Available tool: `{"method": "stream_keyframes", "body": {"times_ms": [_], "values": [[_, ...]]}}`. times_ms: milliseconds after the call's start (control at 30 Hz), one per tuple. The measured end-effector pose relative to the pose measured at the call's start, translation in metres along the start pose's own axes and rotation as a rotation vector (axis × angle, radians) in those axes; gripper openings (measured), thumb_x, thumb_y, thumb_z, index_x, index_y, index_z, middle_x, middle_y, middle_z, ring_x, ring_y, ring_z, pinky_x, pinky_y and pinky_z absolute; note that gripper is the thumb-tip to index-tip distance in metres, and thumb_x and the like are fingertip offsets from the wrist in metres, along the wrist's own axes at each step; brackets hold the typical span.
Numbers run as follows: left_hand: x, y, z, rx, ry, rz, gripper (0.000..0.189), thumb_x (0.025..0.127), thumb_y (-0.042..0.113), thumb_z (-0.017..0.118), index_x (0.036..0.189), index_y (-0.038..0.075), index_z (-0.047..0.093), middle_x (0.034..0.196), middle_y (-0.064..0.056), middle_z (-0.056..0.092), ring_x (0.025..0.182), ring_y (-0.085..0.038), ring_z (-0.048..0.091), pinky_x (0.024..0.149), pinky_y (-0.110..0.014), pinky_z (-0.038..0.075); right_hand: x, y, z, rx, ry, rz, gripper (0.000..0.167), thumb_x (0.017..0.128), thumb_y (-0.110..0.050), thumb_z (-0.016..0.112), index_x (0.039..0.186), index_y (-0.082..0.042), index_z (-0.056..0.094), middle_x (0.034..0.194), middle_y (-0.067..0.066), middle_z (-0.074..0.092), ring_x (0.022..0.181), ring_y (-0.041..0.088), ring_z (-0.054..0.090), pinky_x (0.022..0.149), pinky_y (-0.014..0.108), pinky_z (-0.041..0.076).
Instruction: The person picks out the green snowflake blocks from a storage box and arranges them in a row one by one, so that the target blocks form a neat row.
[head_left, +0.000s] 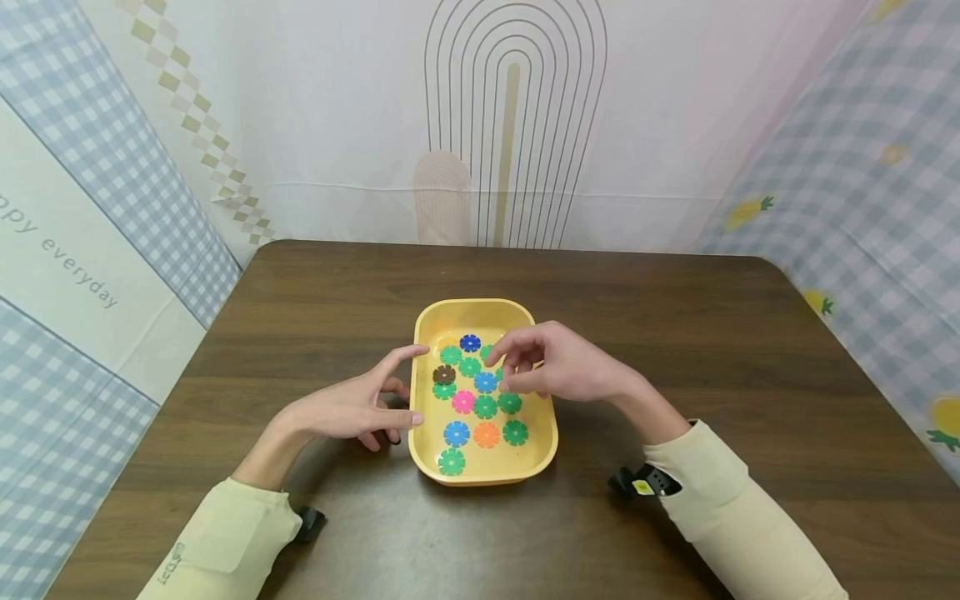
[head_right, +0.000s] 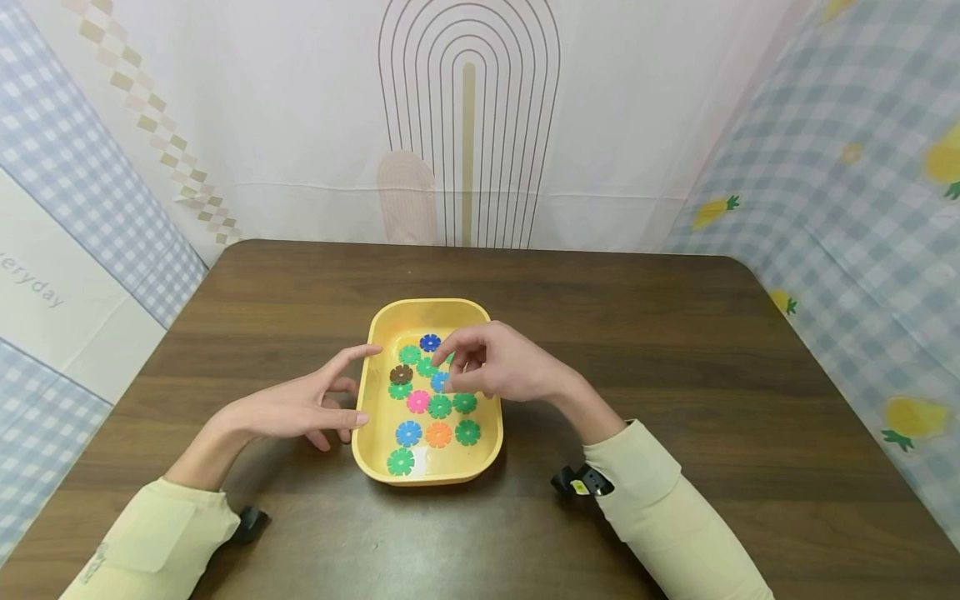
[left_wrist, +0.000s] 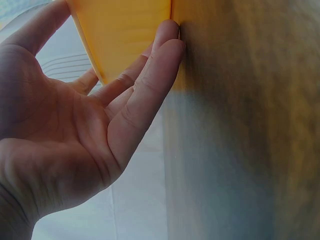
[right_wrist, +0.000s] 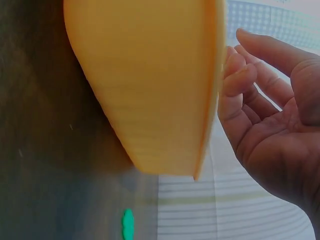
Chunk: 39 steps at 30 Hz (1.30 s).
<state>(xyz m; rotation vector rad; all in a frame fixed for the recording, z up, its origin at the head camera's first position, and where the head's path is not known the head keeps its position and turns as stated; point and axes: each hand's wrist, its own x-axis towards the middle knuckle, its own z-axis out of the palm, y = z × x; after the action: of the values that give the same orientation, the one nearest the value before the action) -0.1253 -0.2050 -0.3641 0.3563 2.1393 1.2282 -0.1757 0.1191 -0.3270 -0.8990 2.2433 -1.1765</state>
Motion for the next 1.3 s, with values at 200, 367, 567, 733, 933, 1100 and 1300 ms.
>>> {"method": "stream_keyframes", "body": {"times_ms": [200,367,567,733,933,1100,1300], "values": [[0.0,0.0,0.0,0.003,-0.001,-0.002,0.093,0.099,0.038,0.075,0.165,0.037,0.009,0.134,-0.02,0.059,0.086,-0.027,0.071,0.072,-0.042,0.062,0.007,-0.001,0.017,-0.023,-0.08,-0.032,0.027,0.094,-0.009,0.074,0.12,-0.004,0.074,0.089,0.0,0.071,0.082,0.019,0.066,0.072,0.029,0.057],[0.0,0.0,0.0,0.002,-0.001,-0.01,0.094,0.099,0.039,0.075,0.165,0.038,0.008,0.135,-0.02,0.058,0.086,-0.027,0.071,0.073,-0.042,0.063,0.011,-0.005,0.03,-0.033,-0.143,-0.053,0.024,0.094,-0.009,0.076,0.118,-0.006,0.076,0.088,-0.002,0.071,0.08,0.016,0.065,0.072,0.027,0.056],[-0.001,0.0,0.0,-0.003,-0.003,-0.01,0.093,0.099,0.04,0.075,0.165,0.039,0.009,0.135,-0.02,0.058,0.087,-0.027,0.071,0.072,-0.042,0.062,0.014,-0.008,0.044,-0.037,-0.211,-0.049,0.022,0.094,-0.007,0.075,0.116,-0.006,0.075,0.084,-0.005,0.071,0.074,0.02,0.066,0.066,0.026,0.054],[-0.001,0.0,0.0,-0.009,-0.006,-0.006,0.093,0.099,0.04,0.074,0.165,0.039,0.008,0.136,-0.019,0.058,0.087,-0.027,0.071,0.073,-0.042,0.062,0.017,-0.007,0.054,-0.021,-0.266,-0.053,0.02,0.095,-0.004,0.075,0.114,-0.006,0.075,0.081,-0.005,0.071,0.066,0.018,0.065,0.059,0.025,0.052],[-0.001,-0.002,0.0,-0.017,-0.009,0.016,0.093,0.099,0.039,0.074,0.165,0.038,0.008,0.137,-0.02,0.057,0.087,-0.027,0.071,0.072,-0.043,0.062,0.02,-0.006,0.065,-0.063,-0.306,-0.066,0.02,0.093,-0.005,0.077,0.113,-0.009,0.076,0.08,-0.009,0.07,0.066,0.003,0.06,0.064,0.021,0.05],[-0.001,-0.002,0.001,-0.017,-0.008,0.018,0.094,0.099,0.039,0.074,0.165,0.038,0.008,0.137,-0.02,0.057,0.087,-0.028,0.071,0.071,-0.043,0.062,0.021,-0.003,0.073,-0.118,-0.304,-0.067,0.019,0.092,-0.006,0.079,0.111,-0.011,0.077,0.074,-0.011,0.063,0.066,0.001,0.055,0.066,0.019,0.046],[-0.001,-0.002,0.001,-0.02,-0.004,0.019,0.094,0.098,0.039,0.075,0.165,0.038,0.008,0.137,-0.02,0.058,0.086,-0.028,0.071,0.071,-0.043,0.062,0.025,-0.002,0.08,-0.227,-0.305,-0.039,0.019,0.09,-0.009,0.082,0.107,-0.016,0.078,0.068,-0.012,0.056,0.062,0.002,0.05,0.067,0.02,0.041]]}}
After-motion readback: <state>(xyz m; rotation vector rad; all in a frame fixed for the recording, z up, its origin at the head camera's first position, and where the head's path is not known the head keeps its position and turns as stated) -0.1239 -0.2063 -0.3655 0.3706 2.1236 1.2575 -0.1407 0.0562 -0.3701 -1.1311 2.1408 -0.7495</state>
